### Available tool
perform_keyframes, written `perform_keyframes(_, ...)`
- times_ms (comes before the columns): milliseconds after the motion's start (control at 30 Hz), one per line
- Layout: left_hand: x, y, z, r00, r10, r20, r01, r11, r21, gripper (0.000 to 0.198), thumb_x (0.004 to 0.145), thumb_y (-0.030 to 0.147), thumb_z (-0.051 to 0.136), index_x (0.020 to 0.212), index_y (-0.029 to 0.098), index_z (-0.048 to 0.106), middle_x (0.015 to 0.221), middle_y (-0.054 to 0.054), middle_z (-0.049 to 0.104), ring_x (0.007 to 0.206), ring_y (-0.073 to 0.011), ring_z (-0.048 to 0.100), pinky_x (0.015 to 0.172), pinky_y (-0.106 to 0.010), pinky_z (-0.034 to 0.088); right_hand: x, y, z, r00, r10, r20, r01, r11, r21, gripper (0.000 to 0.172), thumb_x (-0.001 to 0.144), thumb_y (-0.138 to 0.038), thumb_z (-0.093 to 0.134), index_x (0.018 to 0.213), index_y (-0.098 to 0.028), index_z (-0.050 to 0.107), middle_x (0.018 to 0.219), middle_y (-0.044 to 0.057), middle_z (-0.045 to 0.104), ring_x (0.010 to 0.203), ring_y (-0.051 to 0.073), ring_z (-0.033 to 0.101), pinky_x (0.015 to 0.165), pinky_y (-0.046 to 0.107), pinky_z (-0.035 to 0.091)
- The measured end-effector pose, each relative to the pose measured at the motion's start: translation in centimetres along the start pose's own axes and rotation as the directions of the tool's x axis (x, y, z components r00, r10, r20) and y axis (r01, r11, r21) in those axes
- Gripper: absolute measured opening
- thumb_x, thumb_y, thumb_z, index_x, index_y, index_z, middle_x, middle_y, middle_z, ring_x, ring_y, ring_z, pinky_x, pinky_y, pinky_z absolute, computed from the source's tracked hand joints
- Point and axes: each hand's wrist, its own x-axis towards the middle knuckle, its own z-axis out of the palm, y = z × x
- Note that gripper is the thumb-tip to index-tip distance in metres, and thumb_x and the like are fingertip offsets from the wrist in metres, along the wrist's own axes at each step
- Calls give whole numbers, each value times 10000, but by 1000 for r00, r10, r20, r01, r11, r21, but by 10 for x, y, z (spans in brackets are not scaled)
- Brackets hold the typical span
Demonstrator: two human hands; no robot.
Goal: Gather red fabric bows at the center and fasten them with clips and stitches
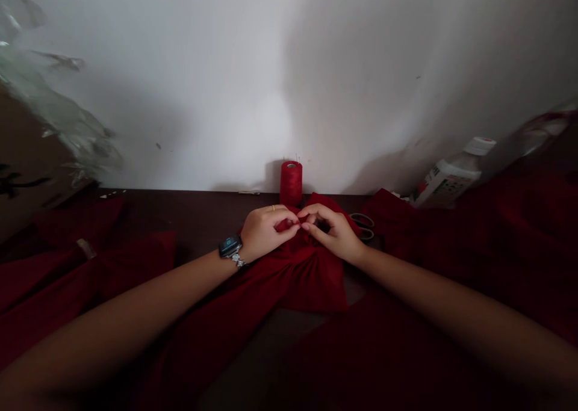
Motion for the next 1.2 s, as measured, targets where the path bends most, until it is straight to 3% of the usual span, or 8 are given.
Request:
perform_keyframes(267, 1, 3, 1, 994, -57, 89, 55, 998, 29, 171, 758, 251, 651, 616, 168, 603, 574, 38, 588, 465, -72, 462, 464, -197, 329, 1, -1, -2, 998, -46, 42, 50, 995, -90, 97, 880, -259, 545, 913, -187, 600, 806, 26, 604, 716, 123, 555, 693, 244, 458)
perform_keyframes(600, 0, 2, 2, 992, -59, 110, 61, 998, -16, 67, 755, 213, 650, 698, 179, 657, 601, 35, 609, 479, -77, 475, 486, -196, 356, 3, -1, 0, 999, 36, 27, -34, 997, -74, 84, 885, -216, 495, 832, -168, 539, 730, 2, 551, 653, 100, 517, 633, 215, 421)
perform_keyframes(767, 0, 0, 3, 990, -84, 112, 89, 995, -37, 62, 754, 227, 656, 711, 182, 663, 587, 37, 595, 471, -76, 459, 485, -194, 353, 3, -2, -1, 999, 21, 26, -19, 998, -59, 52, 898, -219, 489, 895, -177, 519, 724, -8, 540, 628, 97, 514, 616, 217, 426)
perform_keyframes(867, 1, 0, 3, 989, -91, 119, 94, 995, -18, 163, 728, 229, 663, 595, 161, 597, 524, 45, 530, 458, -76, 429, 471, -199, 329, 3, -1, -2, 996, -60, 68, 66, 994, -83, 106, 894, -208, 507, 977, -187, 570, 827, 24, 619, 745, 122, 590, 710, 247, 476)
perform_keyframes(1000, 3, -2, 3, 975, -103, 199, 123, 988, -96, 222, 706, 216, 651, 533, 152, 527, 474, 59, 451, 461, -76, 406, 459, -191, 315, 2, 2, -3, 981, -150, 124, 164, 979, -118, 223, 915, -166, 447, 984, -206, 655, 967, 52, 682, 922, 151, 636, 845, 298, 498)
perform_keyframes(1200, 5, -2, 1, 924, -183, 335, 275, 928, -251, 135, 729, 233, 615, 641, 134, 595, 521, 52, 498, 474, -66, 409, 459, -173, 325, 1, 6, -3, 986, -140, 85, 151, 979, -134, 191, 892, -176, 506, 970, -189, 679, 938, 53, 697, 872, 144, 656, 805, 270, 522)
